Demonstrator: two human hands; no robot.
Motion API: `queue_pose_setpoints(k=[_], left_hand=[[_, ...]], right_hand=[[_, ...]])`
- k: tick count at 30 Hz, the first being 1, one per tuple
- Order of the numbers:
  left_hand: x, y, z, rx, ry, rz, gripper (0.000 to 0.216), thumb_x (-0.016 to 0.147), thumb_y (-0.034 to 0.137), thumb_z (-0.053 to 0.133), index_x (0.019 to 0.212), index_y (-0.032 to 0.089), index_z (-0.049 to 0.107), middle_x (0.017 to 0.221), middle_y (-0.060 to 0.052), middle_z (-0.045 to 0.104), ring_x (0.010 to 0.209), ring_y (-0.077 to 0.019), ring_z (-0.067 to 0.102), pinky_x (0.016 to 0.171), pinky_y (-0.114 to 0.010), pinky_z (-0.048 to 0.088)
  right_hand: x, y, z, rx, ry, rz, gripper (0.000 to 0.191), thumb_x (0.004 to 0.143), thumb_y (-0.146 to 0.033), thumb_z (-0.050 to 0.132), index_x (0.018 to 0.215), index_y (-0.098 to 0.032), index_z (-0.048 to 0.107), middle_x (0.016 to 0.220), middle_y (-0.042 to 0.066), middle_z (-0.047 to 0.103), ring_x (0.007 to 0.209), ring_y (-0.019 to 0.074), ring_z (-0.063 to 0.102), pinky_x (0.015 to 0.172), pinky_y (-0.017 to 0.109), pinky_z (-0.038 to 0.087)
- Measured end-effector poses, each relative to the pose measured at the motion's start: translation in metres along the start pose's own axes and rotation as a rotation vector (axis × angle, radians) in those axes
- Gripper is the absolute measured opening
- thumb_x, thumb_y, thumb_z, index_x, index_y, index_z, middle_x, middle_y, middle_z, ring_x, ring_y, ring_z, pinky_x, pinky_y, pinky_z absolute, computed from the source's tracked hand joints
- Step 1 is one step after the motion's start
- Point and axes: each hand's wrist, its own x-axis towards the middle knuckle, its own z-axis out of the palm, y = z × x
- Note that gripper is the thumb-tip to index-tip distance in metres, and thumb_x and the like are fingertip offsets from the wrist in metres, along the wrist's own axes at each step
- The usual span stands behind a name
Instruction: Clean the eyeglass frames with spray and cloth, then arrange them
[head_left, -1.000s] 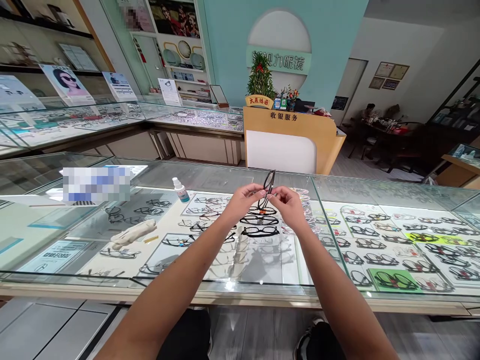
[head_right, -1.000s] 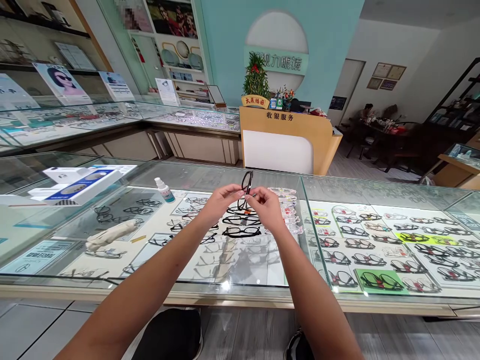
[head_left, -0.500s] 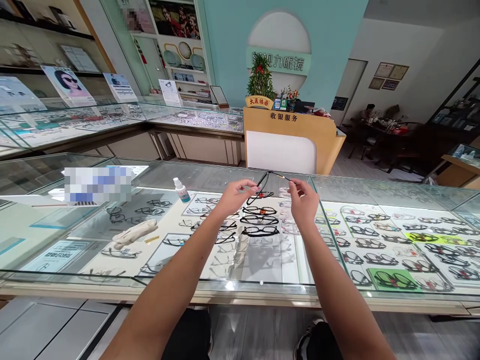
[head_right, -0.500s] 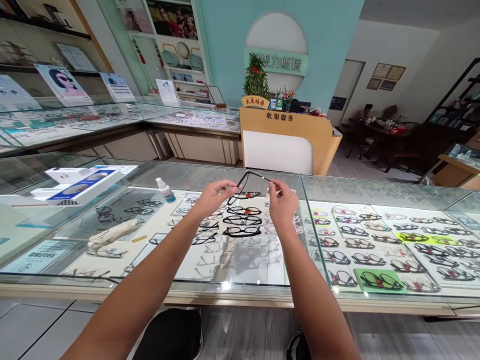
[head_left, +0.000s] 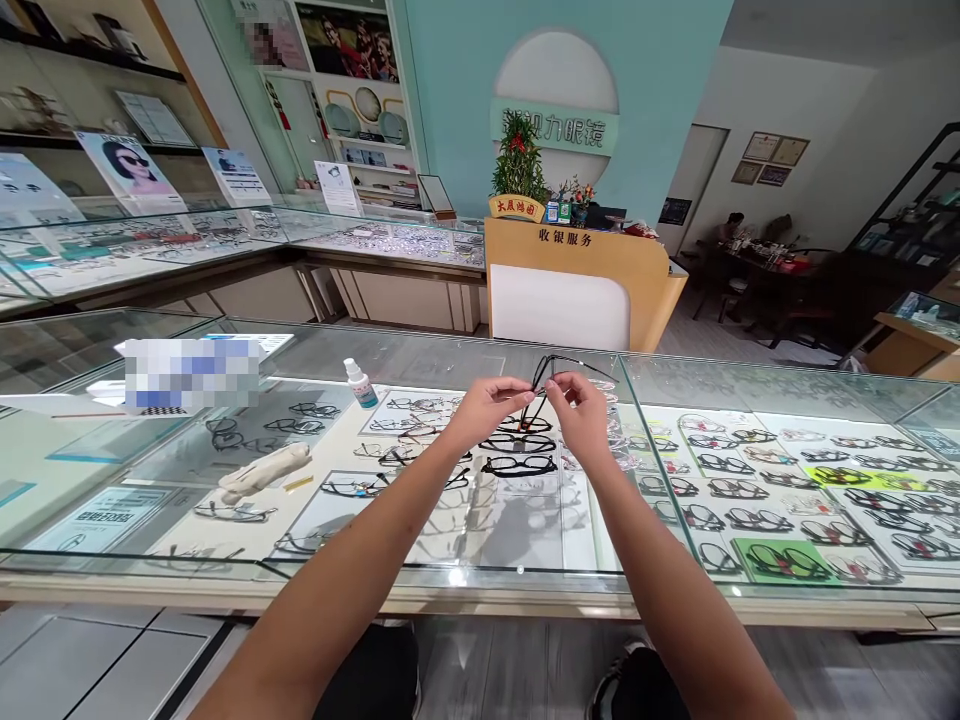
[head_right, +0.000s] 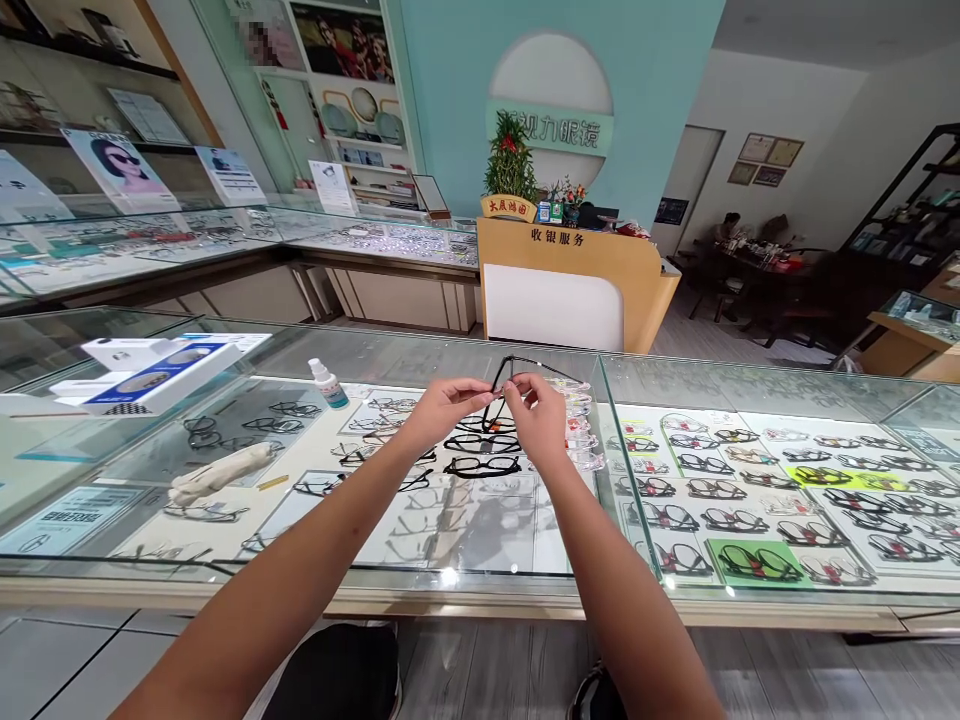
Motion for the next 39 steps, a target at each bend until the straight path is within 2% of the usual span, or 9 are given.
queue_pose_setpoints(k=[8,14,18,21,24,27,30,32,39], left_hand=[[0.0,0.004,0.002,-0.13,0.13,0.016,0.051,0.071,0.06,0.092,0.1,0.019,0.083,0.109,-0.012,0.082,0.108,-0.0294,0.075,0.108,-0.048,0.055],[0.006,0.003,-0.005,-0.332,0.29,0.021,0.05,0.069,0.057,0.095,0.1,0.02,0.082,0.116,-0.012,0.081,0.113,-0.0279,0.074,0.105,-0.046,0.057],[0.009,0.003,-0.011,-0.429,0.37,0.048,0.047,0.068,0.053,0.096,0.098,0.02,0.081,0.121,-0.011,0.079,0.112,-0.025,0.073,0.105,-0.043,0.056],[0.009,0.002,-0.012,-0.402,0.384,0.049,0.048,0.068,0.055,0.096,0.099,0.021,0.081,0.119,-0.011,0.08,0.114,-0.0259,0.073,0.107,-0.044,0.055],[0.008,0.002,-0.009,-0.307,0.35,0.074,0.047,0.071,0.056,0.094,0.101,0.022,0.082,0.12,-0.011,0.079,0.119,-0.0282,0.071,0.109,-0.046,0.054],[0.005,0.004,-0.003,-0.222,0.296,0.133,0.04,0.072,0.053,0.093,0.094,0.021,0.083,0.126,-0.011,0.076,0.123,-0.0296,0.068,0.111,-0.046,0.053],[0.0,0.005,0.003,-0.179,0.203,0.148,0.033,0.074,0.049,0.092,0.092,0.022,0.084,0.131,-0.011,0.073,0.127,-0.03,0.066,0.111,-0.045,0.052],[-0.003,0.005,0.006,-0.162,0.145,0.139,0.03,0.076,0.046,0.091,0.093,0.022,0.084,0.133,-0.011,0.071,0.13,-0.0301,0.065,0.111,-0.044,0.053],[-0.008,0.005,0.012,-0.114,0.063,0.171,0.03,0.082,0.045,0.086,0.098,0.02,0.083,0.132,-0.014,0.068,0.133,-0.0314,0.062,0.106,-0.045,0.056]], right_hand=[[0.01,0.006,-0.003,0.223,0.084,0.202,0.026,0.083,-0.04,0.068,0.099,-0.021,0.066,0.084,0.004,0.074,0.073,0.0181,0.06,0.064,0.03,0.045],[0.013,0.003,-0.01,0.322,0.118,0.324,0.062,0.078,-0.033,0.07,0.136,-0.021,0.052,0.083,-0.001,0.075,0.061,0.0144,0.051,0.061,0.029,0.045],[0.013,0.007,-0.01,0.295,0.075,0.372,0.049,0.079,-0.036,0.07,0.124,-0.021,0.058,0.084,0.0,0.073,0.063,0.0147,0.051,0.064,0.03,0.048],[0.011,0.008,-0.009,0.071,0.157,0.247,0.042,0.082,-0.039,0.069,0.12,-0.021,0.062,0.104,0.007,0.074,0.078,0.02,0.06,0.077,0.037,0.052],[0.005,0.003,-0.006,-0.248,0.225,-0.086,0.037,0.09,-0.04,0.067,0.122,-0.023,0.066,0.125,0.011,0.069,0.109,0.0284,0.062,0.101,0.047,0.049],[-0.002,-0.004,-0.001,-0.363,0.088,-0.282,0.037,0.095,-0.041,0.067,0.129,-0.024,0.067,0.13,0.012,0.068,0.124,0.0317,0.059,0.111,0.051,0.044],[-0.008,-0.006,0.006,-0.317,-0.112,-0.302,0.044,0.098,-0.041,0.067,0.139,-0.026,0.065,0.136,0.013,0.069,0.129,0.0325,0.059,0.113,0.051,0.045],[-0.01,-0.004,0.009,-0.262,-0.184,-0.276,0.043,0.1,-0.04,0.065,0.14,-0.025,0.065,0.138,0.013,0.07,0.129,0.0326,0.061,0.112,0.052,0.047],[-0.012,0.008,0.014,-0.054,-0.165,-0.129,0.037,0.099,-0.046,0.066,0.127,-0.024,0.072,0.125,0.012,0.076,0.11,0.0291,0.07,0.094,0.046,0.056]])
